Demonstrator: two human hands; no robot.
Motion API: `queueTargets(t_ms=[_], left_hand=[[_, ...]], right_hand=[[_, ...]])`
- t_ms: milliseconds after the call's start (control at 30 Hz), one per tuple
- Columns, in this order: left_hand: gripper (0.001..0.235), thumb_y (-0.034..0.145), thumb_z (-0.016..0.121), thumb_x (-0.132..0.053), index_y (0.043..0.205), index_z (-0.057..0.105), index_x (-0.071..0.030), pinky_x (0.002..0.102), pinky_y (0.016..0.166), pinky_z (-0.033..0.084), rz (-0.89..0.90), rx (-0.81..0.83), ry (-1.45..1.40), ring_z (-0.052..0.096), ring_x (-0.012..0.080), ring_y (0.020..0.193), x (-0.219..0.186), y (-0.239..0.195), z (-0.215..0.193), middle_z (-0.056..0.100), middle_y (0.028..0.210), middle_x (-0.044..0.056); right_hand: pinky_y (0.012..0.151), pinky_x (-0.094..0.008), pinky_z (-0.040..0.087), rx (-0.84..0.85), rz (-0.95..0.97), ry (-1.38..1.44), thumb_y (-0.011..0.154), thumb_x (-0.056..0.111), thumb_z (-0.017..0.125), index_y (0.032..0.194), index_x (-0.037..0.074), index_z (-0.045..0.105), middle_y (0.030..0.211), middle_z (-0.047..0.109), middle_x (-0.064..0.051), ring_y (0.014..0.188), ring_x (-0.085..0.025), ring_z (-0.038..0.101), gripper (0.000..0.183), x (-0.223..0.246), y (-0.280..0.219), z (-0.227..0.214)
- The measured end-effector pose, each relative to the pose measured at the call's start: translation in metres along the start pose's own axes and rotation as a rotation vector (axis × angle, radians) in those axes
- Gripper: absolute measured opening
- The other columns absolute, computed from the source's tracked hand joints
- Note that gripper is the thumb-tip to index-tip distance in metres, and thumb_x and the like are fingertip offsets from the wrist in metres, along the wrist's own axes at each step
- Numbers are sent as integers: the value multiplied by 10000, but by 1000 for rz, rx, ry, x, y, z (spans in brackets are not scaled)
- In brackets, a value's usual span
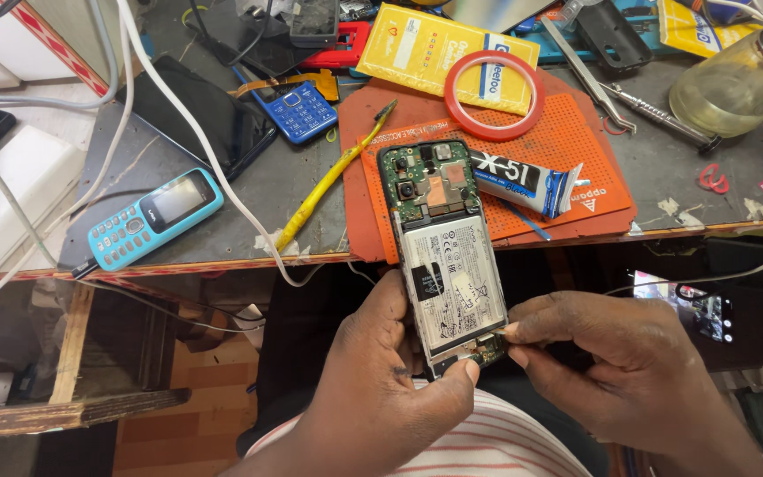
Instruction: The person applies adhesive along the edges of a smartphone frame, then inserts a battery into the chassis and presses it into place. The work is performed on a cluttered workbench with various tools and phone parts visible.
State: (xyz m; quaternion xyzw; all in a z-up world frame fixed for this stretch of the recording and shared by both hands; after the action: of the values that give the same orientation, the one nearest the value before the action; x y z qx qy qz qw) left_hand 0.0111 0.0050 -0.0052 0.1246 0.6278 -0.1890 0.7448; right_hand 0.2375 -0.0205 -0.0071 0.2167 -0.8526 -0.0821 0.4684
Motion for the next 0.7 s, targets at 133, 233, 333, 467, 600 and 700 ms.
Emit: queueTargets(t_ms=[133, 233, 333, 467, 600, 700], left_hand=[[540, 788, 709, -31, 1304, 551, -3, 284, 882, 638, 20, -29, 51, 761, 116, 998, 2, -1, 1, 760, 1124, 90], [589, 787, 671, -4, 1353, 509, 25, 305, 959, 611, 37, -38, -67, 746, 148, 1089, 4, -2, 5, 735, 1190, 129], [611, 807, 646, 18, 1391, 472, 62, 330, 1044, 582, 95, -42, -102, 729, 185, 1162, 8, -4, 8, 709, 1234, 161], [580, 808, 669, 10, 1356, 495, 85, 354, 1026, 624, 172, -62, 19, 768, 232, 1146, 14, -6, 9, 716, 1243, 188], [580, 801, 682, -3, 1347, 520, 105, 364, 999, 649, 203, -94, 100, 786, 250, 1133, 19, -7, 10, 725, 1250, 209], [616, 802, 699, -30, 1363, 480, 99, 358, 973, 669, 201, -122, 116, 805, 240, 1099, 22, -7, 12, 765, 1199, 203]], right_hand=[[731, -195, 619, -80, 108, 97, 863, 14, 759, 1038, 35, 740, 1004, 787, -41, 856, -71, 756, 178, 6, -7, 7], [713, -214, 612, -180, 254, 220, 846, -20, 748, 1023, 0, 752, 991, 799, -71, 848, -82, 737, 178, 6, -14, 17], [702, -232, 605, -291, 402, 381, 834, -32, 747, 1034, -23, 742, 964, 798, -95, 834, -96, 722, 200, 5, -20, 28], [685, -254, 608, -396, 492, 513, 853, -38, 750, 1075, -42, 692, 931, 773, -129, 813, -120, 725, 230, 2, -23, 38], [739, -291, 627, -377, 416, 646, 907, -36, 725, 1184, -56, 644, 1004, 729, -151, 862, -149, 721, 289, 0, -21, 39], [734, -315, 635, -380, 463, 740, 884, -18, 686, 1179, -70, 658, 982, 733, -162, 845, -159, 716, 302, -1, -19, 42]])
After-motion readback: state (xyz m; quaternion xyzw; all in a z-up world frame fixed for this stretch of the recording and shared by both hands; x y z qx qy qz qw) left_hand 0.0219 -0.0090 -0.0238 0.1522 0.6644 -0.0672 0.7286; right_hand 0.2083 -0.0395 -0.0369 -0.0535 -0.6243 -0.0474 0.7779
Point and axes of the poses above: each hand's wrist, its own y-axis towards the middle knuckle, its own z-axis out of the palm, x = y × z, the point moved 1 cm from there along y, towards the middle knuckle
